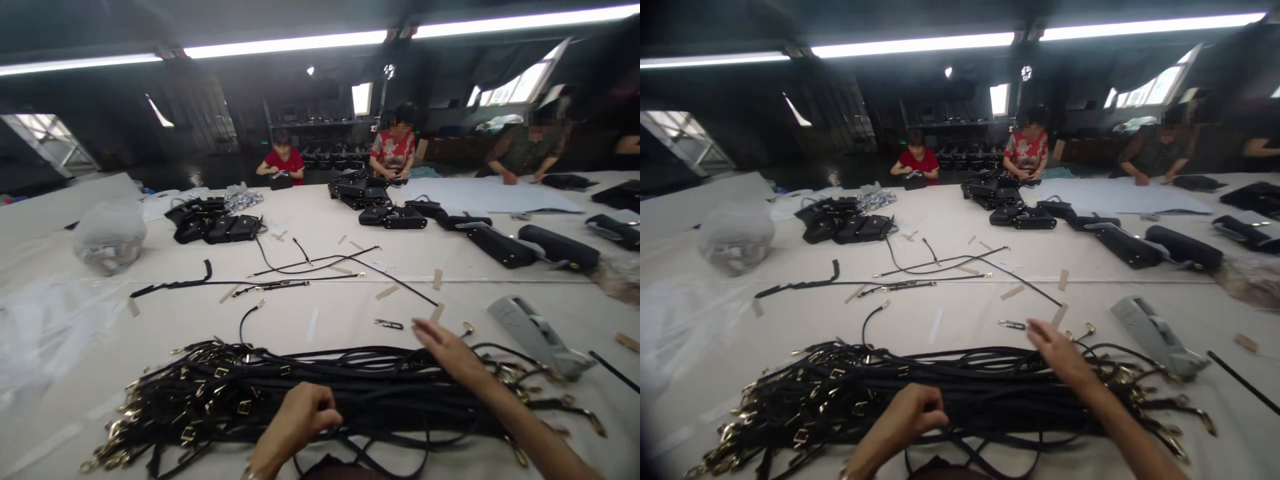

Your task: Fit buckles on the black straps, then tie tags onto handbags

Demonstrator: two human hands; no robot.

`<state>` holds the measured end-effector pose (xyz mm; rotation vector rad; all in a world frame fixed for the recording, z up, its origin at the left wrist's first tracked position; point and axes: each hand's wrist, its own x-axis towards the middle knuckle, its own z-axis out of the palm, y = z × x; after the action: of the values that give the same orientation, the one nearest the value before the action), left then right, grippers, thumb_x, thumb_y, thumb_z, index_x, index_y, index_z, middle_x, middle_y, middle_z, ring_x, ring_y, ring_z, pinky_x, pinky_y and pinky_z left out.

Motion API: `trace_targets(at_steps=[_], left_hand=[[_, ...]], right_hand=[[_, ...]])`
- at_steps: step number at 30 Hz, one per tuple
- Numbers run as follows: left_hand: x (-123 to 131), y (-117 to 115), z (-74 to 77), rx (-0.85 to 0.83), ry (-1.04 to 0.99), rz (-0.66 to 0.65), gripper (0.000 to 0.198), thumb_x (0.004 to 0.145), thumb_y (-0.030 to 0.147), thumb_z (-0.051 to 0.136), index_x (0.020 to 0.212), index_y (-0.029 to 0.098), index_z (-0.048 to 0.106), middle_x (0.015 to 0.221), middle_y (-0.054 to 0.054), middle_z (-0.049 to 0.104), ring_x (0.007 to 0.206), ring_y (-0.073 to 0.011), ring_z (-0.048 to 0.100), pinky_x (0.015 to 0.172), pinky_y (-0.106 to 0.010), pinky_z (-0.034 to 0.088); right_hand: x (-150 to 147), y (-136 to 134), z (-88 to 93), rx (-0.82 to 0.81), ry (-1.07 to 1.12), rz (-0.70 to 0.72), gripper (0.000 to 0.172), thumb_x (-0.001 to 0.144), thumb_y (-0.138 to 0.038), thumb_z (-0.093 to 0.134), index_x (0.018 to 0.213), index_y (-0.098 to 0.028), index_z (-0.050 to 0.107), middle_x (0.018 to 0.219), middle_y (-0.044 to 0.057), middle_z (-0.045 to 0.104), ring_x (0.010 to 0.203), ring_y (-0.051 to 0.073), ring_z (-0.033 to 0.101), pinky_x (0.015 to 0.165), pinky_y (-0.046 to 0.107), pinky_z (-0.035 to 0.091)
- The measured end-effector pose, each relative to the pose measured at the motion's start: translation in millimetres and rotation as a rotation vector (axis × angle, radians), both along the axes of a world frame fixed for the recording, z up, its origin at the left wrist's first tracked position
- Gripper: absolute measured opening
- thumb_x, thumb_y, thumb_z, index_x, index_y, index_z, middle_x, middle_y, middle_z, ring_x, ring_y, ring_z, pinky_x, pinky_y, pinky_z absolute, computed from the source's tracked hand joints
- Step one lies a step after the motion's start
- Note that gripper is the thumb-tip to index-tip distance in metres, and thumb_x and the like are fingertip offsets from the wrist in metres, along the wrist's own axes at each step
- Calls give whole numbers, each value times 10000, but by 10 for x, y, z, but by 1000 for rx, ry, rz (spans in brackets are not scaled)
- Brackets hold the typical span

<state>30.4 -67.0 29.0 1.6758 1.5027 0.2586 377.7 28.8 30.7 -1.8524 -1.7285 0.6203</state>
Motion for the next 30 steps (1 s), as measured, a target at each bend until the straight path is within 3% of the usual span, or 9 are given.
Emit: trace_targets(at_steps=[3, 5, 9, 12, 15, 20, 23, 27, 30], left_hand=[[431, 225, 182, 144, -83, -118, 198, 751, 400, 695, 842, 235, 756, 755, 15, 716, 672, -143, 560, 623, -237, 348], [427, 325, 231, 184, -93, -140, 237, 756, 442, 702, 885, 251, 755, 806, 15, 732, 708, -150, 582, 651, -236, 367], [54, 412, 148, 117, -150, -45, 186, 799, 350, 639, 906, 245, 748, 807, 27, 726, 741, -143, 603, 656, -221, 380], [-91, 469, 18, 41, -174, 4, 200, 806, 296, 584, 896, 230, 751, 800, 22, 722, 739, -139, 602, 635, -215, 381], [-38, 624, -86, 0, -141, -20, 204, 779, 336, 620, 894, 240, 759, 768, 18, 721, 692, -142, 586, 598, -225, 367], [-84, 1122, -166, -47, -100, -38, 194, 738, 363, 675, 869, 254, 769, 760, 3, 726, 716, -165, 610, 594, -233, 374], [-123, 1398, -270, -71, -122, -51, 178, 738, 361, 691, 844, 239, 767, 727, 7, 712, 704, -157, 605, 599, -228, 379], [10, 1681, -521, -182, -221, -255, 190, 740, 391, 726, 836, 230, 760, 668, 31, 687, 643, -134, 598, 546, -208, 378], [-9, 2038, -705, 62, -89, -202, 155, 834, 351, 668, 926, 249, 738, 842, 32, 732, 773, -134, 646, 672, -198, 459]], right_hand=[[-868, -333, -152, -329, 515, 497, 594, 890, -587, 519, 1373, -241, 528, 1130, 86, 705, 949, 253, 675, 860, 360, 533], [-1113, -447, -194, -430, 525, 587, 608, 896, -636, 477, 1330, -220, 562, 888, 51, 716, 698, 215, 651, 667, 321, 520], [-1034, -286, -241, -474, 407, 566, 516, 865, -624, 515, 1036, -175, 703, 585, -14, 560, 522, 147, 504, 525, 263, 373], [-1025, -142, -315, -587, 367, 584, 491, 850, -620, 513, 914, -172, 704, 572, -13, 551, 486, 122, 457, 489, 246, 314], [-1203, -99, -421, -690, 382, 592, 451, 829, -604, 521, 877, -180, 667, 614, 3, 607, 459, 112, 459, 460, 233, 293], [-1256, 97, -640, -699, 392, 535, 421, 824, -582, 521, 785, -176, 624, 652, 25, 651, 466, 100, 462, 466, 224, 291], [-1161, 248, -769, -754, 447, 474, 426, 811, -590, 544, 875, -181, 645, 730, 39, 683, 522, 117, 528, 473, 213, 323], [-1174, 345, -897, -751, 472, 364, 502, 782, -668, 547, 903, -194, 660, 800, 50, 690, 507, 117, 516, 422, 214, 306], [-1153, 379, -958, -744, 546, 217, 558, 754, -738, 551, 847, -195, 645, 738, 32, 671, 434, 69, 373, 391, 210, 182]])
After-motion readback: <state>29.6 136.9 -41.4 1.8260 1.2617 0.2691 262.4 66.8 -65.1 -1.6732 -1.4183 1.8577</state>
